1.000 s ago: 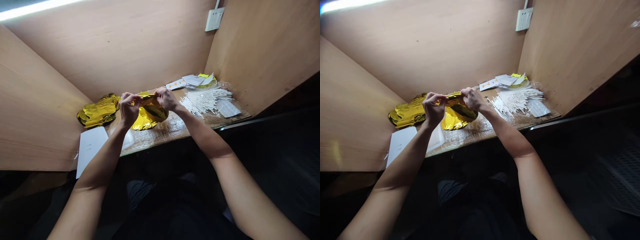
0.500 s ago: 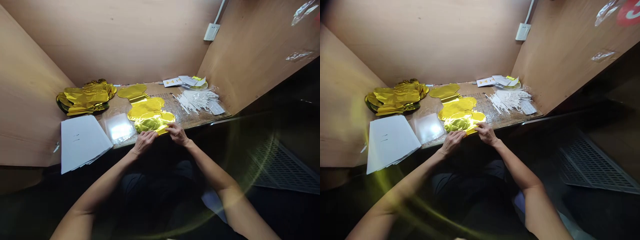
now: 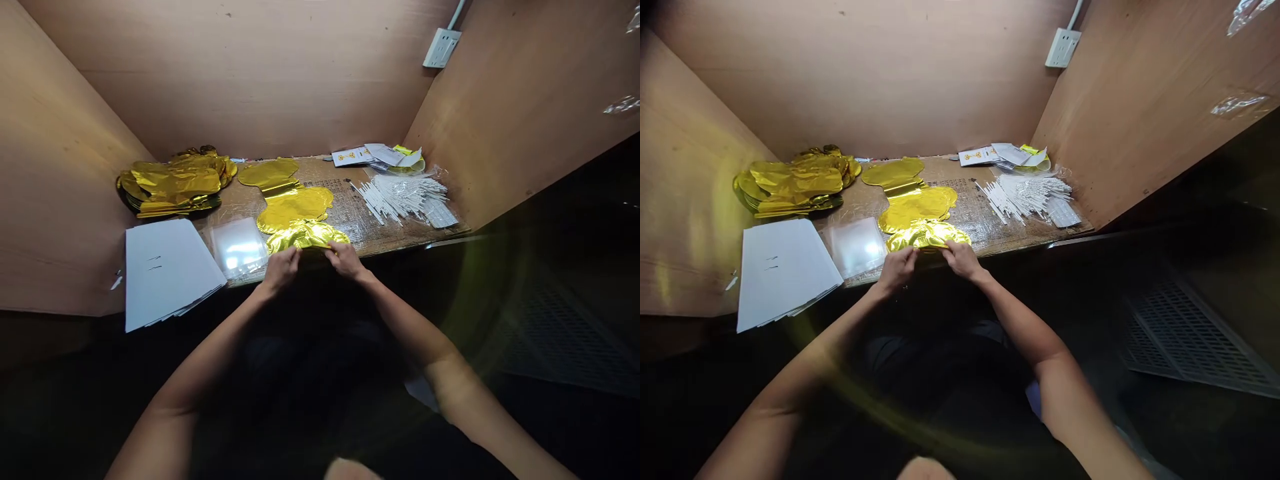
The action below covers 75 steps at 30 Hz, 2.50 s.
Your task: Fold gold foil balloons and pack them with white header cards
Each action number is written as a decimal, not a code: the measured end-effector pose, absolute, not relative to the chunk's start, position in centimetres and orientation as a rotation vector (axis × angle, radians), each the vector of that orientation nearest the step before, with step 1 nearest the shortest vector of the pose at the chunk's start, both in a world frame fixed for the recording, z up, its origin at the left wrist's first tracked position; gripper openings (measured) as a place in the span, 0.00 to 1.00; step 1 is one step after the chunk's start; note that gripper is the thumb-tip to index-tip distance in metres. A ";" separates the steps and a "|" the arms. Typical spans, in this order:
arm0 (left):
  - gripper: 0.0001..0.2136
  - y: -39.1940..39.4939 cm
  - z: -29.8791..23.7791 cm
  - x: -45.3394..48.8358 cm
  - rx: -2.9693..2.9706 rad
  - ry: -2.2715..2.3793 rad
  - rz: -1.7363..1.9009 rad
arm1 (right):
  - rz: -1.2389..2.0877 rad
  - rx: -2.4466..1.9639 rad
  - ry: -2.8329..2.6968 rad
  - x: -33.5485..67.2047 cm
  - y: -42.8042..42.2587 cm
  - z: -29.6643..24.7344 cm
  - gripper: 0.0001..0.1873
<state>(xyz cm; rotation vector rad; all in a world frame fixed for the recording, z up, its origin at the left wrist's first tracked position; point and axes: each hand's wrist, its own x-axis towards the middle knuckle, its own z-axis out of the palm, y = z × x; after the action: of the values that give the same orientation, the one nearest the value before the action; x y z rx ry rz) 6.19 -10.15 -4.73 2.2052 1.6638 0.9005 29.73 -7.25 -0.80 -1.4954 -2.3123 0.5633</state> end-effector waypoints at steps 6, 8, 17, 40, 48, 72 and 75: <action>0.23 -9.0 -3.3 7.2 2.534 1.455 0.827 | 0.654 -1.711 -2.353 28.6 -3.2 1.9 0.13; 0.24 -10.3 -3.8 7.5 2.681 1.261 0.633 | 0.685 -1.734 -2.366 29.5 -4.1 1.9 0.13; 0.12 -7.3 -1.4 6.6 2.273 1.199 0.537 | 0.670 -1.235 -2.657 30.7 -5.4 2.4 0.05; 0.06 -14.6 1.1 7.3 1.116 1.280 1.262 | 1.888 -0.911 -1.376 27.7 -7.3 1.2 0.06; 0.14 -15.7 1.9 6.4 1.261 1.319 1.251 | 2.037 -0.944 -1.332 26.2 -6.8 1.9 0.15; 0.08 -17.7 2.5 2.6 1.923 1.156 1.302 | 1.556 -0.535 -2.580 24.6 -5.2 8.5 0.09; 0.15 -18.4 3.0 2.8 1.724 1.316 1.200 | 1.307 -0.590 -2.667 23.3 -5.5 8.1 0.12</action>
<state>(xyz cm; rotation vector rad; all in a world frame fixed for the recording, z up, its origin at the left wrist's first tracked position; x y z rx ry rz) 2.83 -18.37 3.01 1.7238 1.3157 1.1999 23.32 -5.53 8.11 -0.5904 -2.6673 1.3067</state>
